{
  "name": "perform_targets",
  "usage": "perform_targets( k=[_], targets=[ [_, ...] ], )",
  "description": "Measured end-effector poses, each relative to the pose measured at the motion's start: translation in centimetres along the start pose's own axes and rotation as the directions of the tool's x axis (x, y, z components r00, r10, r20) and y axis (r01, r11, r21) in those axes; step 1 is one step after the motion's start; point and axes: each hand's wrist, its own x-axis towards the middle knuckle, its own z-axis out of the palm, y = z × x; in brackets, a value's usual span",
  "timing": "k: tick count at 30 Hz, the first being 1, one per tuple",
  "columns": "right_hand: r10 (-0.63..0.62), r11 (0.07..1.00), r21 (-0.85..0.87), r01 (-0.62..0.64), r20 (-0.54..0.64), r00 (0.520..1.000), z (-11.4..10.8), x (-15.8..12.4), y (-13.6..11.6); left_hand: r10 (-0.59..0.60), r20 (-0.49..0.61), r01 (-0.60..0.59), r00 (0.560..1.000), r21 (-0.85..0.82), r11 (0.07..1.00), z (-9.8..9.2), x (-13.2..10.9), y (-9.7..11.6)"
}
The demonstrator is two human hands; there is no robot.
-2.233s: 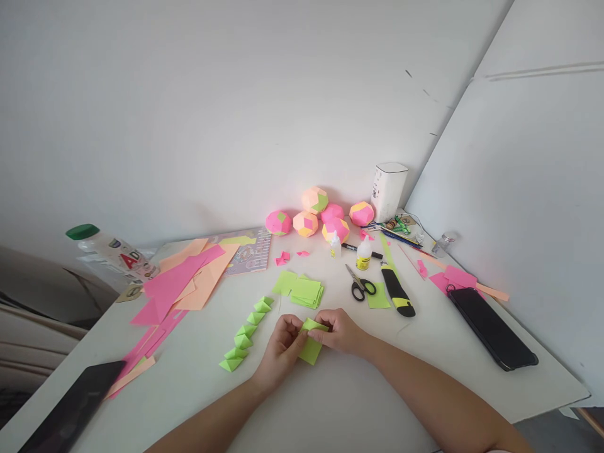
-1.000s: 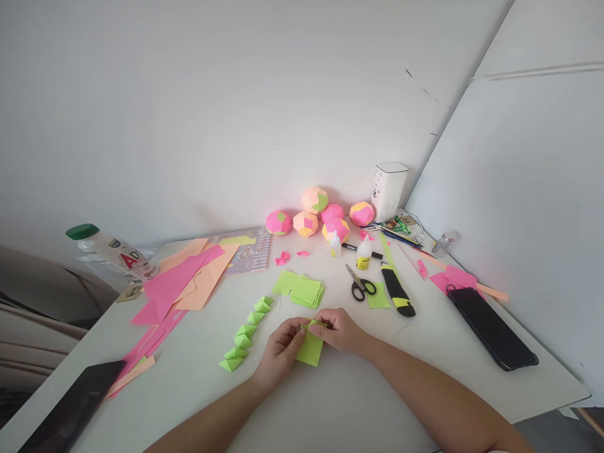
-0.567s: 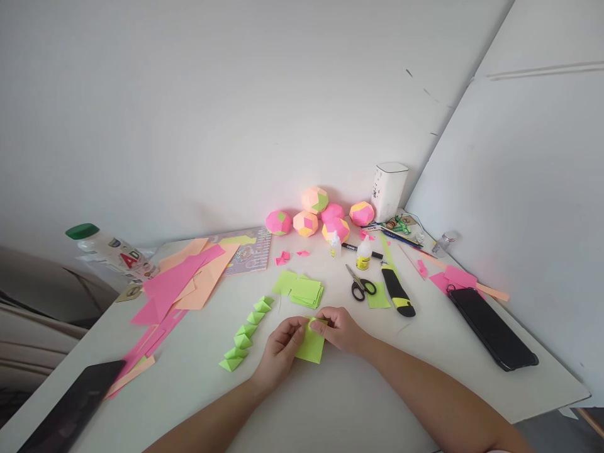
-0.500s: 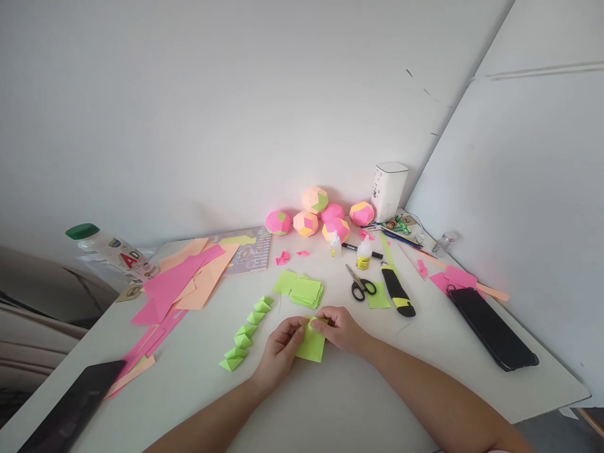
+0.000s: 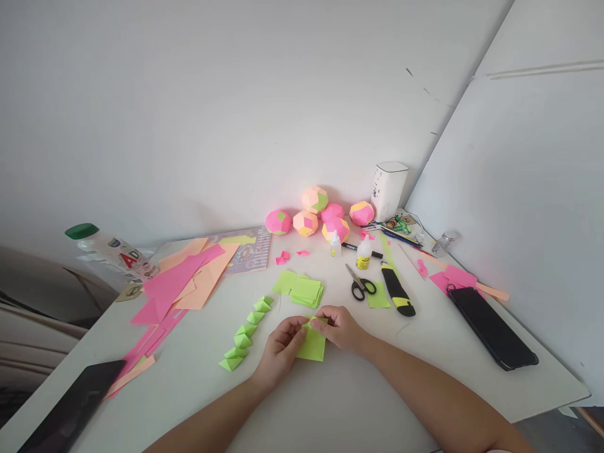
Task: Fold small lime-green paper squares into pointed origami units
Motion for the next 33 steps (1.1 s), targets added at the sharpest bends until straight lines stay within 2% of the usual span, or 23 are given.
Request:
perform_targets(
  k=[9, 16, 33],
  targets=[
    [-0.025, 0.997, -0.078, 0.026, 0.016, 1.000, -0.05, -0.08, -0.58, 0.010, -0.005, -0.010, 1.000, 0.025, 1.000, 0.08, 0.04, -0.10],
    [-0.025, 0.997, -0.079, 0.026, 0.016, 1.000, -0.06, -0.06, -0.38, 0.034, -0.009, -0.034, 0.999, 0.048, 0.998, 0.02, 0.10, -0.27],
    [-0.038, 0.992, -0.120, 0.041, 0.026, 0.999, -0.08, -0.11, -0.48, 0.008, -0.003, -0.008, 1.000, 0.047, 0.999, 0.12, 0.07, 0.11]
  ],
)
